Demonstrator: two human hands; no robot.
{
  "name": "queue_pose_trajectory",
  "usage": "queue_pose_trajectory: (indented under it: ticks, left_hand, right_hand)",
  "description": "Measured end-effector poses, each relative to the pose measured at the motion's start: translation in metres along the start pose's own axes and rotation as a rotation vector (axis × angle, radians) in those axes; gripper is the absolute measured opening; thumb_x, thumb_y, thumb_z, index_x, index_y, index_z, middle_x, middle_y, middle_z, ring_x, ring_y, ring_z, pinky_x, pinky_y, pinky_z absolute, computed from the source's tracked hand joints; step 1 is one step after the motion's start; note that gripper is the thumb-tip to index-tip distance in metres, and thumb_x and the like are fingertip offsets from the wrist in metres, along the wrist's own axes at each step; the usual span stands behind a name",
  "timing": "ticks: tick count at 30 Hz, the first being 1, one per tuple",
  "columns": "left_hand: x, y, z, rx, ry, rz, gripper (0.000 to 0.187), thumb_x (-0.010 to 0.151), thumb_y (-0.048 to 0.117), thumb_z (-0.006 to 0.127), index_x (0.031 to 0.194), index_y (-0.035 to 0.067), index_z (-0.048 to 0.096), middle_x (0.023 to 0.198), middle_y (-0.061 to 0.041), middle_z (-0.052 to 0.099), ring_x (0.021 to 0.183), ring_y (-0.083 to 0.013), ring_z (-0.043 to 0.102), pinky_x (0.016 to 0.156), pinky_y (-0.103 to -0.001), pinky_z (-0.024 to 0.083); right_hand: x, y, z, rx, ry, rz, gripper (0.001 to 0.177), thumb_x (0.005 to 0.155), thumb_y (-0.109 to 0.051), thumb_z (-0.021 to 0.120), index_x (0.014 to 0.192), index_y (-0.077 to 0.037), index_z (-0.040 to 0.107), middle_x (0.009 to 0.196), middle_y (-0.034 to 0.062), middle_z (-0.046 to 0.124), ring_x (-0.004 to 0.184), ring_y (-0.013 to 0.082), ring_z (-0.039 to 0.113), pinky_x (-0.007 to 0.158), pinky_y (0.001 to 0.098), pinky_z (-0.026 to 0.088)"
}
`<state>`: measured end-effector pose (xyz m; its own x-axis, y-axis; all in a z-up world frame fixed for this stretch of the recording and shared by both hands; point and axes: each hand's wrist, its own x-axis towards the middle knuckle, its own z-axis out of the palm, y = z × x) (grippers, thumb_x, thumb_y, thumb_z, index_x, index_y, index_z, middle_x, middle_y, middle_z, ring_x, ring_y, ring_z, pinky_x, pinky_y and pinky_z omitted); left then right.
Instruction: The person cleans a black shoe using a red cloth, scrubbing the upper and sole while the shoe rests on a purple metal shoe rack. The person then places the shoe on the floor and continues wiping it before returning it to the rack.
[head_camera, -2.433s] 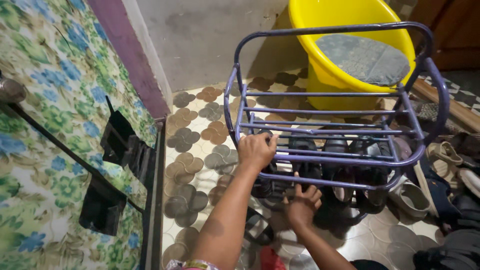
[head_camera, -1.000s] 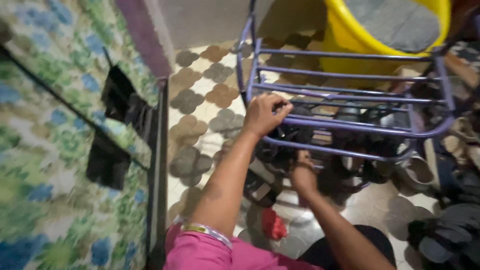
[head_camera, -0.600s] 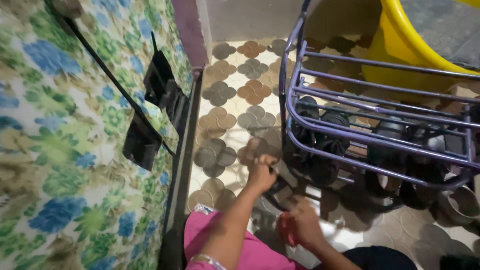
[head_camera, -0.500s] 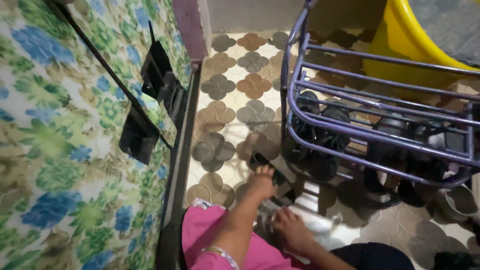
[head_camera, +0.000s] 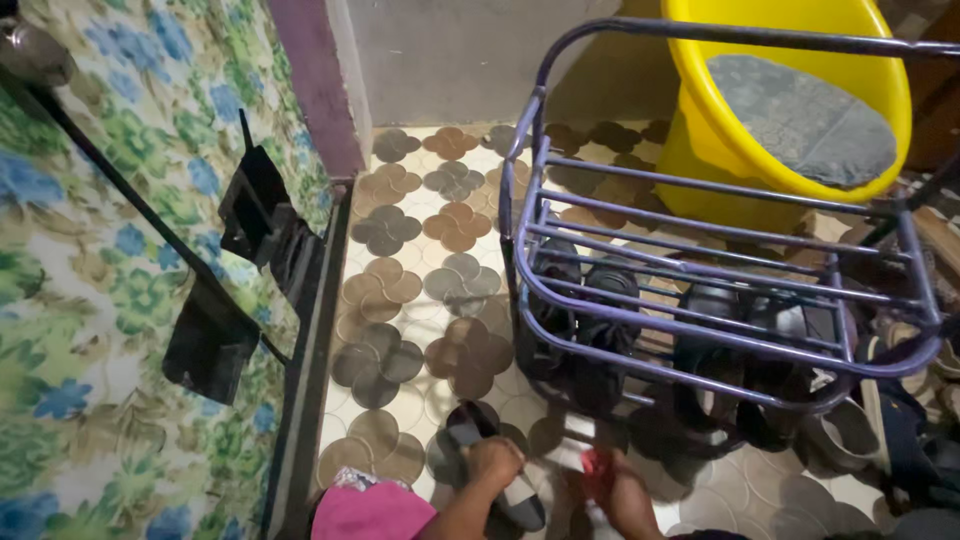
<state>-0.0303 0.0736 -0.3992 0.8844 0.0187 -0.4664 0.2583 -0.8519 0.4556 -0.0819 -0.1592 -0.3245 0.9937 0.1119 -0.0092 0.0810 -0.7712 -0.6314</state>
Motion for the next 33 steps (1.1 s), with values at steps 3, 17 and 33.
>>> queue_pose_trajectory:
  ticks: [3, 17, 33]
  left_hand:
    - [-0.002, -0.003, -0.001, -0.053, 0.087, 0.121, 0.025, 0.088, 0.037, 0.066, 0.106, 0.022, 0.076, 0.126, -0.003, 0.069, 0.128, -0.0312, 0.056, 0.111, -0.057, 0.033]
    - [-0.053, -0.005, 0.021, 0.097, 0.028, 0.172, 0.034, 0.087, 0.029, 0.058, 0.116, 0.017, 0.070, 0.127, -0.011, 0.068, 0.130, -0.0339, 0.058, 0.108, -0.058, 0.039]
    - [-0.215, 0.112, -0.178, -0.818, 0.345, 0.852, 0.031, 0.105, 0.024, 0.052, 0.091, 0.002, 0.070, 0.082, -0.010, 0.073, 0.079, -0.0174, 0.070, 0.073, -0.031, 0.052]
  right_hand:
    - [0.004, -0.011, -0.009, 0.272, 0.092, 0.150, 0.027, 0.084, 0.005, 0.067, 0.110, -0.003, 0.067, 0.098, 0.0136, 0.070, 0.086, 0.0227, 0.073, 0.068, 0.0379, 0.059]
    - [-0.048, -0.060, -0.038, 0.463, 0.101, -0.198, 0.037, 0.072, 0.014, 0.075, 0.104, -0.004, 0.068, 0.104, 0.0072, 0.067, 0.083, 0.0158, 0.067, 0.068, 0.0304, 0.061]
    - [-0.066, -0.181, -0.174, 0.213, 0.173, -0.599, 0.036, 0.067, 0.009, 0.073, 0.101, -0.004, 0.076, 0.114, 0.0096, 0.071, 0.097, 0.0188, 0.072, 0.075, 0.0280, 0.061]
